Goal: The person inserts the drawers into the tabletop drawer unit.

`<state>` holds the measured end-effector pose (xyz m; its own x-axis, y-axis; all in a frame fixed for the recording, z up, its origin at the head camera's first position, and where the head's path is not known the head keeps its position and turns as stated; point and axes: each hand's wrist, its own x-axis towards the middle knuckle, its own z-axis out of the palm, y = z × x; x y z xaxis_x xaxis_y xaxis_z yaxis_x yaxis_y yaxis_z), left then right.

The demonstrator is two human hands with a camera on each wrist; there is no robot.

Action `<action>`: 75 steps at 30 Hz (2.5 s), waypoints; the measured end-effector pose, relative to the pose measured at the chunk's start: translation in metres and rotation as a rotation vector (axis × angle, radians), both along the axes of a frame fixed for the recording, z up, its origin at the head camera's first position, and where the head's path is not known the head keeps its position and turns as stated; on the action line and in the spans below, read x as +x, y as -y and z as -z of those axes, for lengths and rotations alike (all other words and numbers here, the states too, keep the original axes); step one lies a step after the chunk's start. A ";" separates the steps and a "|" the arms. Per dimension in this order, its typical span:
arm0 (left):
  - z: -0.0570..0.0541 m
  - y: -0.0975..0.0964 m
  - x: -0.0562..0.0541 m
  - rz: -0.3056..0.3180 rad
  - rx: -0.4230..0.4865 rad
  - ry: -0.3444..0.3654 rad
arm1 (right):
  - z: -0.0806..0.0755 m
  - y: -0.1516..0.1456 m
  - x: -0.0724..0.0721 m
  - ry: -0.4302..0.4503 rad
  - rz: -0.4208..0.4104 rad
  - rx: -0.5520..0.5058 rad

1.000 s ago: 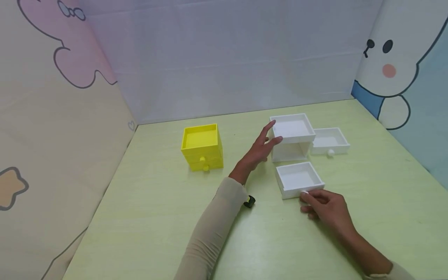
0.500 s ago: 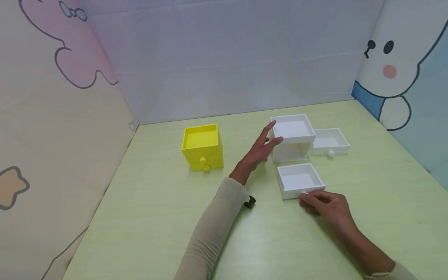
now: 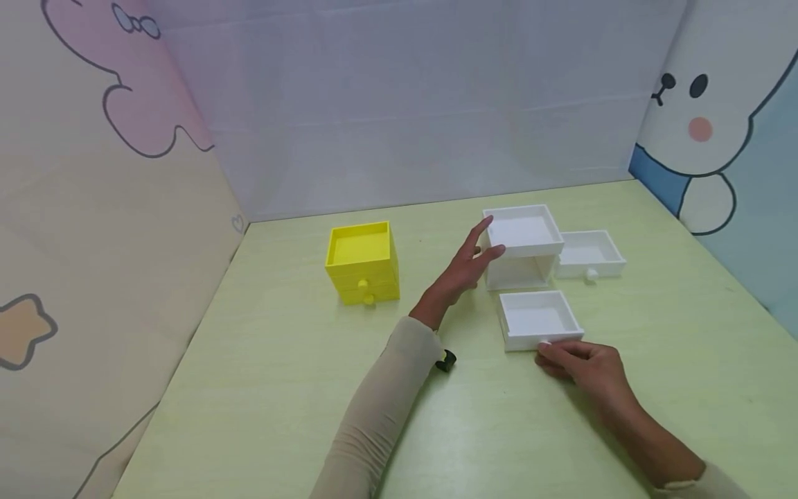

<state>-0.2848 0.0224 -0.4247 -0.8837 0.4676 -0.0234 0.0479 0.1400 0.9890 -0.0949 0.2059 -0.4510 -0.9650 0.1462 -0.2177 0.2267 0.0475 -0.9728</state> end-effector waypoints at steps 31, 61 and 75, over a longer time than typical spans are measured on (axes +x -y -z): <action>-0.003 0.000 0.003 -0.023 -0.032 0.011 | 0.001 0.008 -0.033 -0.032 0.009 -0.054; -0.001 0.001 0.002 -0.014 -0.028 -0.015 | 0.002 0.009 -0.033 -0.078 0.036 -0.019; -0.001 -0.001 0.000 -0.026 -0.040 -0.001 | 0.003 0.007 -0.040 -0.075 0.044 -0.011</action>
